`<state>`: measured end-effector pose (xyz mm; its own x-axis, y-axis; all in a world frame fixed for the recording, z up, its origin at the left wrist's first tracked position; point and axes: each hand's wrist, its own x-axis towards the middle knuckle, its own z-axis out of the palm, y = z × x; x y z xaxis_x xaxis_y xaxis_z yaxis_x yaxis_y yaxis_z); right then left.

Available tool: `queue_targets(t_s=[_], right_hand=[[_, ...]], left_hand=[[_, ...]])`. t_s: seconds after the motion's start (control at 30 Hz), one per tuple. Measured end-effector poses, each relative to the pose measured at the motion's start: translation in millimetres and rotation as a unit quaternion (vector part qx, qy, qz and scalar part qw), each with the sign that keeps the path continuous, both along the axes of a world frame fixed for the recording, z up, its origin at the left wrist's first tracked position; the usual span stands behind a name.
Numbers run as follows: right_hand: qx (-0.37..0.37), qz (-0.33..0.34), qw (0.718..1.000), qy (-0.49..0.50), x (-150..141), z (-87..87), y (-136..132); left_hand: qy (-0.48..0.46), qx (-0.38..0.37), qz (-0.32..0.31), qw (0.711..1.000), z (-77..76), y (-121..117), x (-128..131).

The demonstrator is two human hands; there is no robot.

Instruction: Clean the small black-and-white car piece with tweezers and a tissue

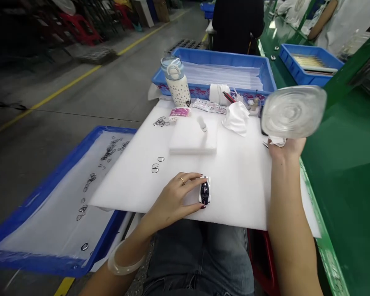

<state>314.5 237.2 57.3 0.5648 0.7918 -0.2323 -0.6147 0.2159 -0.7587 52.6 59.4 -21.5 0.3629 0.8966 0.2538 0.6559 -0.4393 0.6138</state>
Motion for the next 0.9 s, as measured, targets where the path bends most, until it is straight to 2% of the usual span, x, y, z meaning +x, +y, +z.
queue_targets(t_s=[0.1, 0.2, 0.3, 0.4, 0.47, 0.53, 0.57, 0.6, 0.7, 0.73, 0.83, 0.87, 0.9], right_hand=[[-0.015, 0.012, 0.998, 0.054, -7, 10.4, -5], [0.0, 0.031, 0.997, 0.066, -6, 10.3, -4], [-0.007, 0.021, 0.998, 0.053, -4, 7.0, -5], [0.007, 0.001, 1.0, -0.005, -2, 4.4, -6], [0.038, -0.035, 0.997, -0.062, 3, 2.0, -2], [0.088, -0.096, 0.978, -0.163, 10, -0.3, 4], [0.127, -0.13, 0.955, -0.236, 14, -0.9, 7], [0.178, -0.156, 0.919, -0.316, 16, -0.9, 10], [0.304, -0.173, 0.766, -0.54, 12, 2.1, 7], [0.31, -0.153, 0.718, -0.604, 6, 3.8, 3], [0.259, -0.057, 0.605, -0.751, -21, 10.5, -12], [0.244, -0.024, 0.58, -0.777, -31, 13.5, -17], [0.236, 0.004, 0.569, -0.788, -40, 17.1, -20]], left_hand=[[-0.004, -0.005, 0.012, 1.0, 3.2, 1, 2], [-0.007, 0.005, 0.02, 1.0, 7.1, 4, -14], [0.006, 0.068, 0.115, 0.991, 7.1, 7, -49], [0.04, 0.13, 0.212, 0.968, 0.5, 10, -87], [0.054, 0.14, 0.226, 0.962, -6.2, 10, -104], [0.056, 0.136, 0.221, 0.964, -11.7, 8, -114], [0.056, 0.135, 0.218, 0.965, -13.0, 8, -115], [0.058, 0.139, 0.22, 0.964, -12.9, 7, -114], [0.063, 0.167, 0.21, 0.961, -4.7, 5, -98], [0.063, 0.169, 0.183, 0.966, -0.4, 6, -88], [0.077, 0.127, 0.015, 0.989, 9.9, 9, -51], [0.088, 0.113, -0.028, 0.989, 11.3, 11, -39], [0.092, 0.107, -0.049, 0.989, 11.5, 13, -29]])
